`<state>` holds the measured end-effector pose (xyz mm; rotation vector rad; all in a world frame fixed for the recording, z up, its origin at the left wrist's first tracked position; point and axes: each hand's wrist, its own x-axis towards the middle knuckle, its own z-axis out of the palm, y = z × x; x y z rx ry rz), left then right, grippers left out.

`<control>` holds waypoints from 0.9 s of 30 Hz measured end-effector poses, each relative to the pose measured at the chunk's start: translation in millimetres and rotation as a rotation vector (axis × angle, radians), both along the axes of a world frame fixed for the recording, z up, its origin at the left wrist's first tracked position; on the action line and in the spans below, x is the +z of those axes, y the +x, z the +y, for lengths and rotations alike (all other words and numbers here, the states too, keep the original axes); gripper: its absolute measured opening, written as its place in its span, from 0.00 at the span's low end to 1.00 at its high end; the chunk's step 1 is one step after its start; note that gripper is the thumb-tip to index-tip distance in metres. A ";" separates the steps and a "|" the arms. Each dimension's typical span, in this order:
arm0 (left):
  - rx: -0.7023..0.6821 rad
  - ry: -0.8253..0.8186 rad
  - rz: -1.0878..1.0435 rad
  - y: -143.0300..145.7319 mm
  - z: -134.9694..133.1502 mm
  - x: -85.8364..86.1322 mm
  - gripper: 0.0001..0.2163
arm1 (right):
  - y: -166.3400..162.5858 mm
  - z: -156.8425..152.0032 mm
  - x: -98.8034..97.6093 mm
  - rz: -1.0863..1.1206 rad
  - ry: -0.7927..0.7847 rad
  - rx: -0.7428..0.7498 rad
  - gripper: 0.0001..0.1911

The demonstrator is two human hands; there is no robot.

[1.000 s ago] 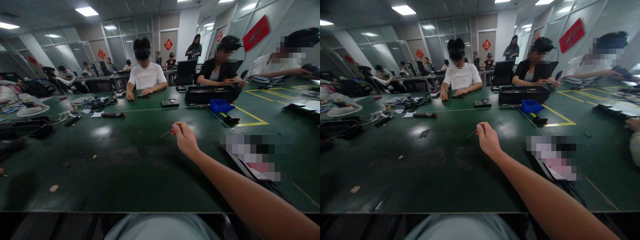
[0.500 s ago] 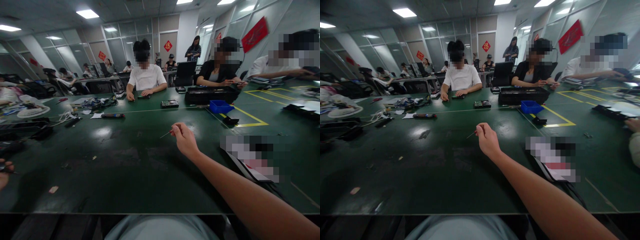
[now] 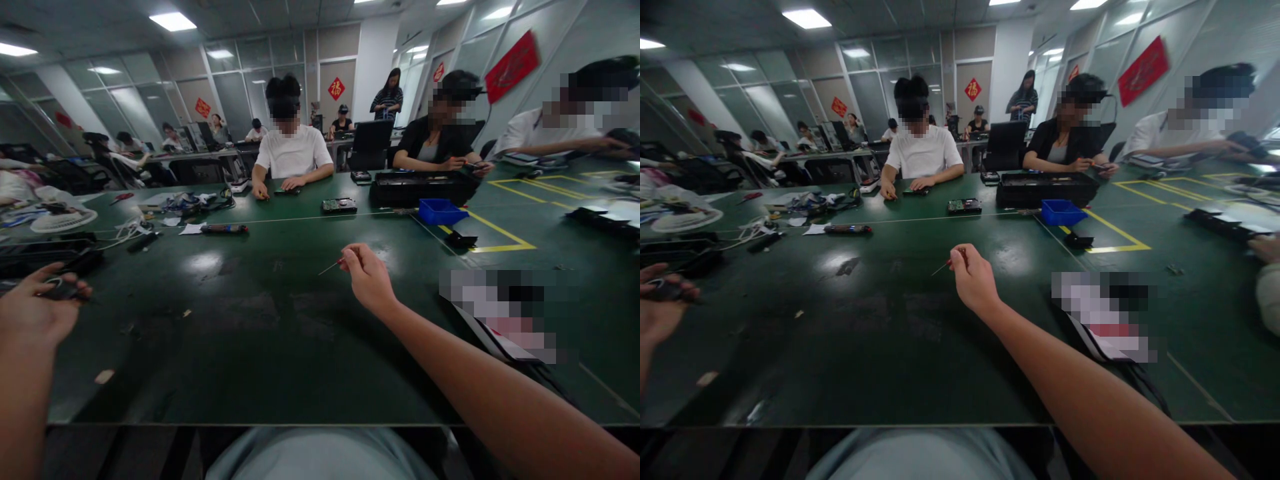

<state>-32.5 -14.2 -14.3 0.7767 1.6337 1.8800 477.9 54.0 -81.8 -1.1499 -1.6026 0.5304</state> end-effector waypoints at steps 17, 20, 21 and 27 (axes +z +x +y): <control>-0.739 0.129 -0.492 250.9 65.0 10.6 0.13 | -0.8 -3.7 5.1 -0.059 -0.037 -0.006 0.15; -0.832 0.134 -0.474 276.0 67.5 1.2 0.13 | -0.5 -5.0 6.5 -0.071 -0.038 -0.010 0.16; -0.860 0.141 -0.418 283.2 68.1 -4.9 0.13 | -0.5 -5.4 7.0 -0.079 -0.040 -0.012 0.16; -0.971 -0.008 0.494 305.1 72.0 -62.7 0.26 | -3.3 -6.8 6.2 -0.118 -0.067 -0.015 0.18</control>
